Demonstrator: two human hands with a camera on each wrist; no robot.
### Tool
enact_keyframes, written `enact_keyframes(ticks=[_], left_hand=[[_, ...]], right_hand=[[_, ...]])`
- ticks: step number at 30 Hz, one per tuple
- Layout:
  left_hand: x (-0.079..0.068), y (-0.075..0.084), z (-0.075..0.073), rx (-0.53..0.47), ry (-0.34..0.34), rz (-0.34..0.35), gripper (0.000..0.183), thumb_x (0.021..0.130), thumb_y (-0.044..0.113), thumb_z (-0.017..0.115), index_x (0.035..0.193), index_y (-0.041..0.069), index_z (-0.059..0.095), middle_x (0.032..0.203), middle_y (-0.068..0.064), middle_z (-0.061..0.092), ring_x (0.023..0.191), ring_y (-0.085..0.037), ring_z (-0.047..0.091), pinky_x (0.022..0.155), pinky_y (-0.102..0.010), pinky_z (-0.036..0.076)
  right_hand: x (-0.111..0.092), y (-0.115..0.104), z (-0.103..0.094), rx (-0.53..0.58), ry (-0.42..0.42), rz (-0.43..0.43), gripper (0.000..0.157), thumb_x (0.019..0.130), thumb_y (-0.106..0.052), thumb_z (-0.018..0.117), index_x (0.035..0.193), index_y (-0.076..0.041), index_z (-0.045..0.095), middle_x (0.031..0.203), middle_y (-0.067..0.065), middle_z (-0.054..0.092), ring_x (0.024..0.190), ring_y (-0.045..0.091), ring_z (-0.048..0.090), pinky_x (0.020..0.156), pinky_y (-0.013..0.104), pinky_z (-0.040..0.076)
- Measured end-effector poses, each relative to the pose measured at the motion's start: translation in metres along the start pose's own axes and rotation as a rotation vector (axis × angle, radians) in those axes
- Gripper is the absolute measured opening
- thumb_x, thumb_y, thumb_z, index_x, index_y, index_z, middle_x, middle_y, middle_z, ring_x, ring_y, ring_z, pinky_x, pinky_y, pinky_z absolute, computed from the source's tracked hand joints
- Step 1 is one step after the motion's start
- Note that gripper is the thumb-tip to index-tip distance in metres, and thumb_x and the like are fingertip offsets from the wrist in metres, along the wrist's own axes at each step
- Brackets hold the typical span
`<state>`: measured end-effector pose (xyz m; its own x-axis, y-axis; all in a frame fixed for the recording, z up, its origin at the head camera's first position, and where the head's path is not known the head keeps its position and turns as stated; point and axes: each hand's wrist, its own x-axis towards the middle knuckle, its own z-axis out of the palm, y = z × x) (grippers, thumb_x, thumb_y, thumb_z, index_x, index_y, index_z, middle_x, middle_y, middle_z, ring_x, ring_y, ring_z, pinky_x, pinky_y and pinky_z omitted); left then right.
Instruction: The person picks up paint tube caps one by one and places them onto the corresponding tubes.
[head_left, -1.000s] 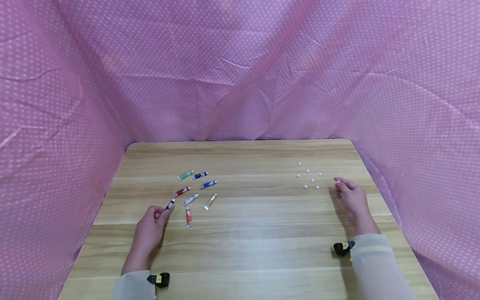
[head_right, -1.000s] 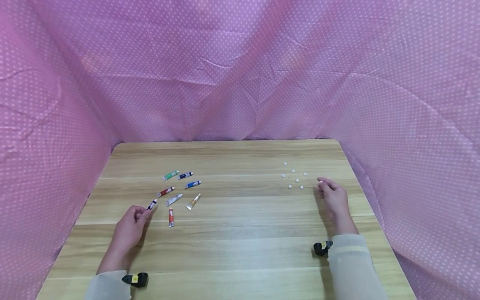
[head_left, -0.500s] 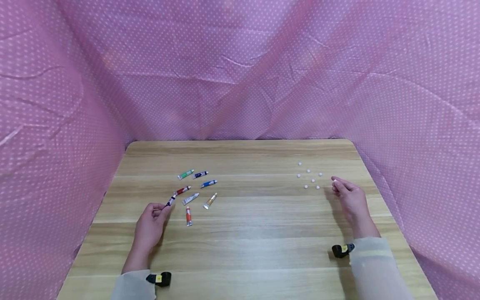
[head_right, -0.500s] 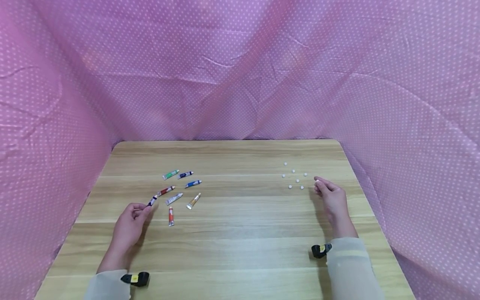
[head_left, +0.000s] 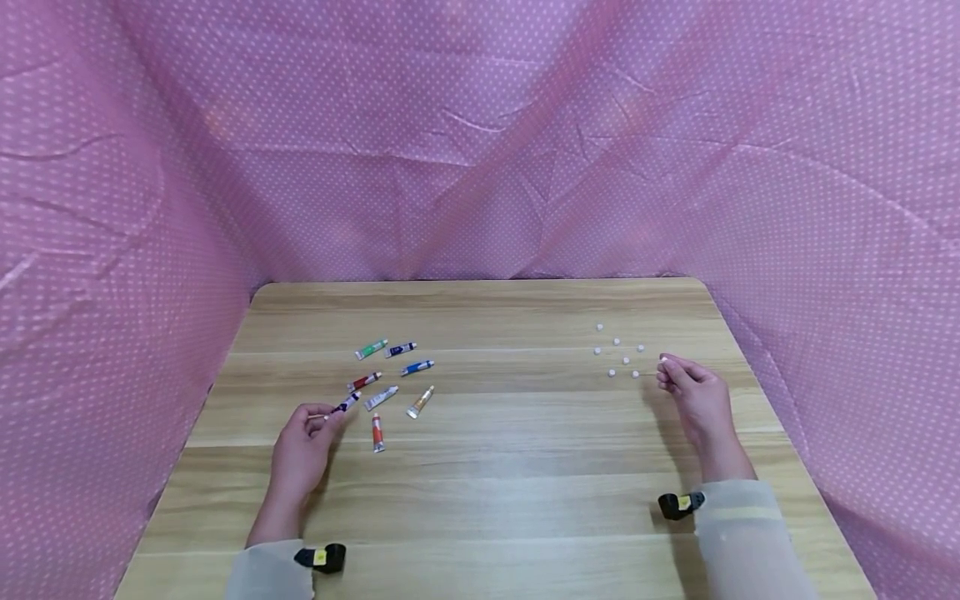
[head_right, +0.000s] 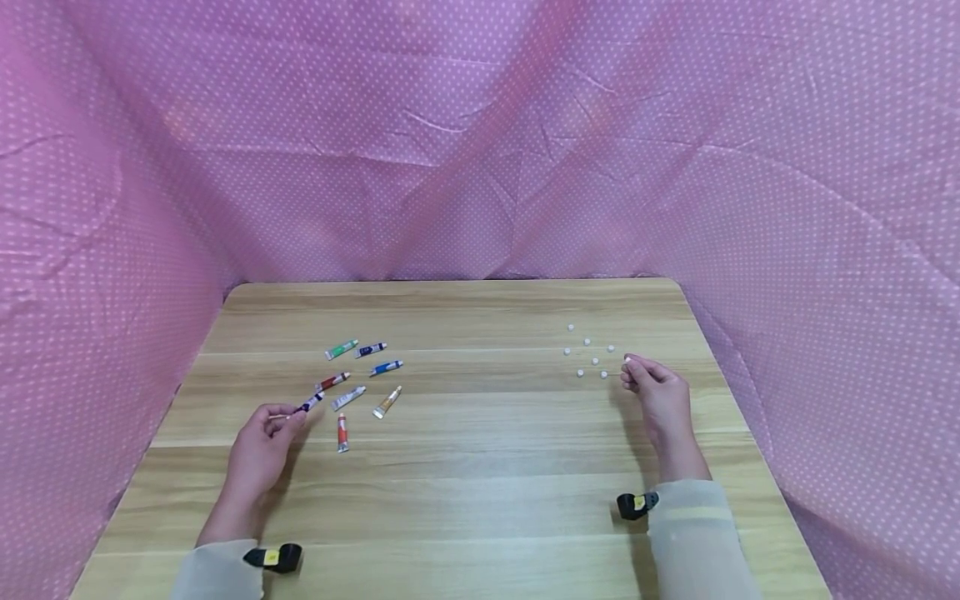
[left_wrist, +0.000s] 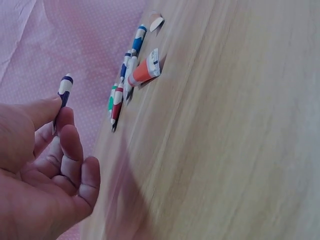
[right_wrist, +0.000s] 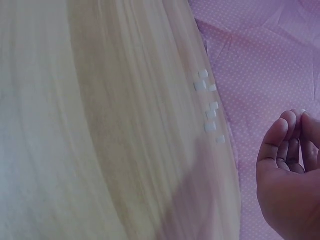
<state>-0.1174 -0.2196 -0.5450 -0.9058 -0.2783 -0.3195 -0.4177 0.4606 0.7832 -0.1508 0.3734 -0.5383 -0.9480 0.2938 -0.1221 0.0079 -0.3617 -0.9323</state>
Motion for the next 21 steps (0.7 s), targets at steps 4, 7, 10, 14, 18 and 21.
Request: enact_keyframes(ticks=[4,7,10,14,18,21], left_hand=[[-0.001,0.001,0.002,0.005,0.011,0.005,0.056,0.108,0.060,0.057,0.144,0.017,0.057,0.136,-0.013,0.071,0.111,-0.027,0.065,0.080,-0.030,0.049],[-0.001,0.001,0.004,0.012,0.014,0.016,0.055,0.108,0.059,0.056,0.142,0.017,0.059,0.131,-0.012,0.072,0.100,-0.025,0.062,0.076,-0.031,0.049],[-0.002,0.000,0.006,0.016,0.018,0.028,0.052,0.109,0.059,0.056,0.140,0.017,0.061,0.128,-0.011,0.074,0.095,-0.023,0.061,0.074,-0.031,0.048],[-0.005,-0.001,0.008,0.013,0.025,0.046,0.051,0.108,0.059,0.058,0.138,0.018,0.063,0.127,-0.010,0.075,0.098,-0.024,0.063,0.076,-0.031,0.049],[-0.007,0.000,0.010,0.006,0.031,0.072,0.053,0.106,0.061,0.061,0.137,0.018,0.065,0.125,-0.010,0.076,0.102,-0.024,0.065,0.079,-0.029,0.050],[-0.007,0.000,0.013,-0.002,0.033,0.083,0.050,0.105,0.058,0.065,0.135,0.018,0.066,0.122,-0.010,0.077,0.100,-0.023,0.066,0.078,-0.028,0.050]], right_hand=[[-0.001,0.000,0.002,0.005,-0.005,-0.007,0.017,0.104,-0.003,0.069,0.099,-0.009,0.084,0.086,-0.003,0.081,0.077,0.007,0.075,0.074,0.019,0.062],[-0.001,0.001,0.003,0.007,-0.013,-0.001,0.017,0.104,-0.004,0.070,0.097,-0.010,0.084,0.085,-0.003,0.081,0.077,0.007,0.075,0.073,0.019,0.062],[-0.001,0.004,0.005,0.014,-0.021,0.007,0.017,0.103,-0.003,0.070,0.096,-0.009,0.084,0.085,-0.002,0.080,0.077,0.008,0.075,0.073,0.020,0.062],[-0.002,0.007,0.008,0.001,-0.018,0.008,0.015,0.102,-0.003,0.071,0.095,-0.009,0.084,0.085,-0.002,0.081,0.077,0.008,0.075,0.074,0.020,0.062],[-0.006,0.008,0.012,-0.008,-0.027,0.015,0.012,0.102,-0.003,0.072,0.098,-0.008,0.083,0.087,-0.002,0.080,0.079,0.008,0.074,0.076,0.021,0.063],[-0.009,0.009,0.014,-0.008,-0.043,0.027,0.013,0.103,-0.003,0.072,0.099,-0.008,0.083,0.089,-0.002,0.080,0.080,0.008,0.074,0.077,0.020,0.062]])
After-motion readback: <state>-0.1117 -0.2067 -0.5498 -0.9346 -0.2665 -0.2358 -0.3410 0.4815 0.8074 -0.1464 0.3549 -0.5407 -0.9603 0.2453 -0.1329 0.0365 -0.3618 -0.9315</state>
